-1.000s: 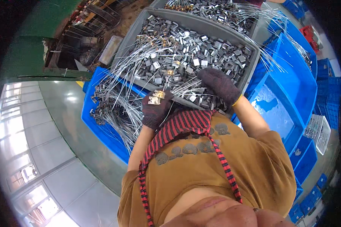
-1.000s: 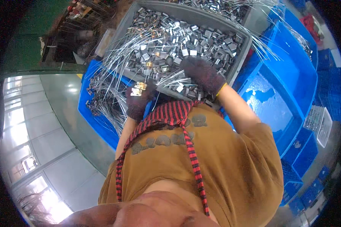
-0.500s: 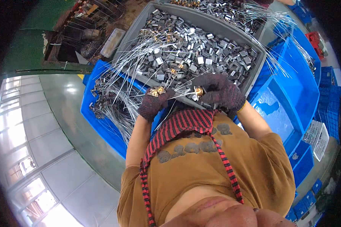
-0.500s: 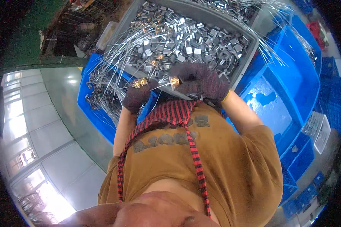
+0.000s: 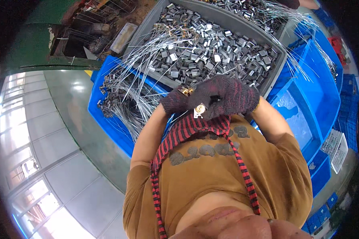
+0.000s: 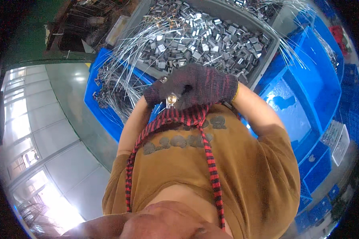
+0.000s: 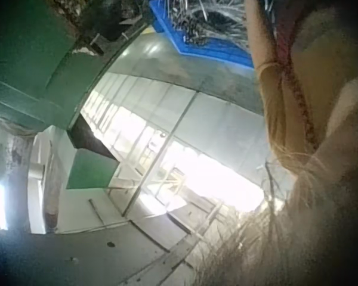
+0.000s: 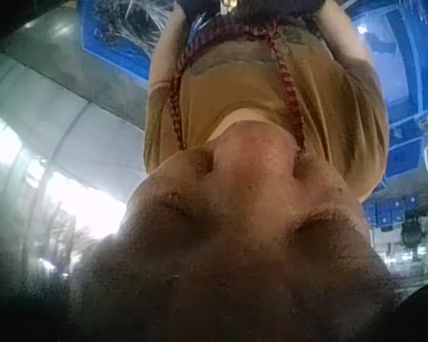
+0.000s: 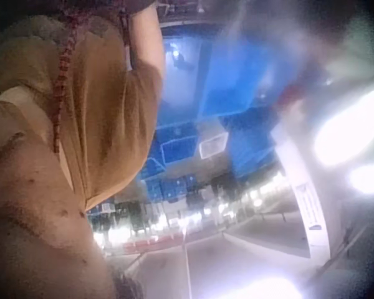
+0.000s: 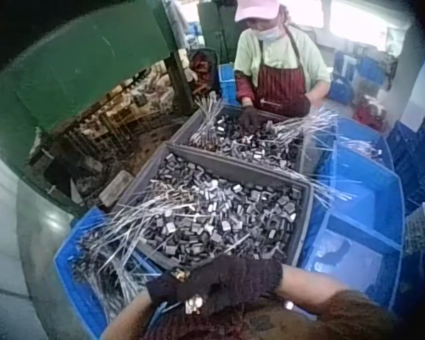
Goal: The person gathers metal wire components from a grey bin, picking them out and holding them together in a bundle by hand.
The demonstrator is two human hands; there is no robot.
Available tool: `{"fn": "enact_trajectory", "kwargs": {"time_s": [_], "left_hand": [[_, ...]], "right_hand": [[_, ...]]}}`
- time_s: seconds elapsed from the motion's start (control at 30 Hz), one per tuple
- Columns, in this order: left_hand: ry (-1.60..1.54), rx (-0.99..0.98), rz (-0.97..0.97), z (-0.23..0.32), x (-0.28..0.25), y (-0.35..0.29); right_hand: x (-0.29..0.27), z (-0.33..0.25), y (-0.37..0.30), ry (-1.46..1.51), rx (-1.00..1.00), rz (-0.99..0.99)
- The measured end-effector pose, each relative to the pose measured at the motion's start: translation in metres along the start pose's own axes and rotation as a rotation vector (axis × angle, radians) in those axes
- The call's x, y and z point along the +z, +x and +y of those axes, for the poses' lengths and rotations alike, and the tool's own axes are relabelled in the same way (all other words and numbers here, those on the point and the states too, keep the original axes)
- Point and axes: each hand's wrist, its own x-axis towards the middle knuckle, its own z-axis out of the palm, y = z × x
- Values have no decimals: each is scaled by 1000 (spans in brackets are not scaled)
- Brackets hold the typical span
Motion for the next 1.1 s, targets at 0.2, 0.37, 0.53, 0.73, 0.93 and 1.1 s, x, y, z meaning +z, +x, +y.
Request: {"fn": "enact_trajectory", "kwargs": {"time_s": [0.2, 0.37, 0.53, 0.73, 0.93, 1.1], "left_hand": [[-662, -140, -116, -30, 22, -11], [-500, 25, -87, -14, 7, -11], [-284, 157, 45, -2, -5, -12], [-52, 315, 159, 9, -5, -1], [196, 581, 170, 33, -23, 24], [425, 197, 136, 11, 15, -11]], "right_hand": [[7, -16, 24, -14, -177, -339], [10, -16, 50, -89, -149, -521], [9, -4, 60, -57, -172, -430], [18, -8, 63, 30, -208, -598], [22, -4, 39, -217, -273, -287], [-17, 109, -48, -773, 178, 533]]}}
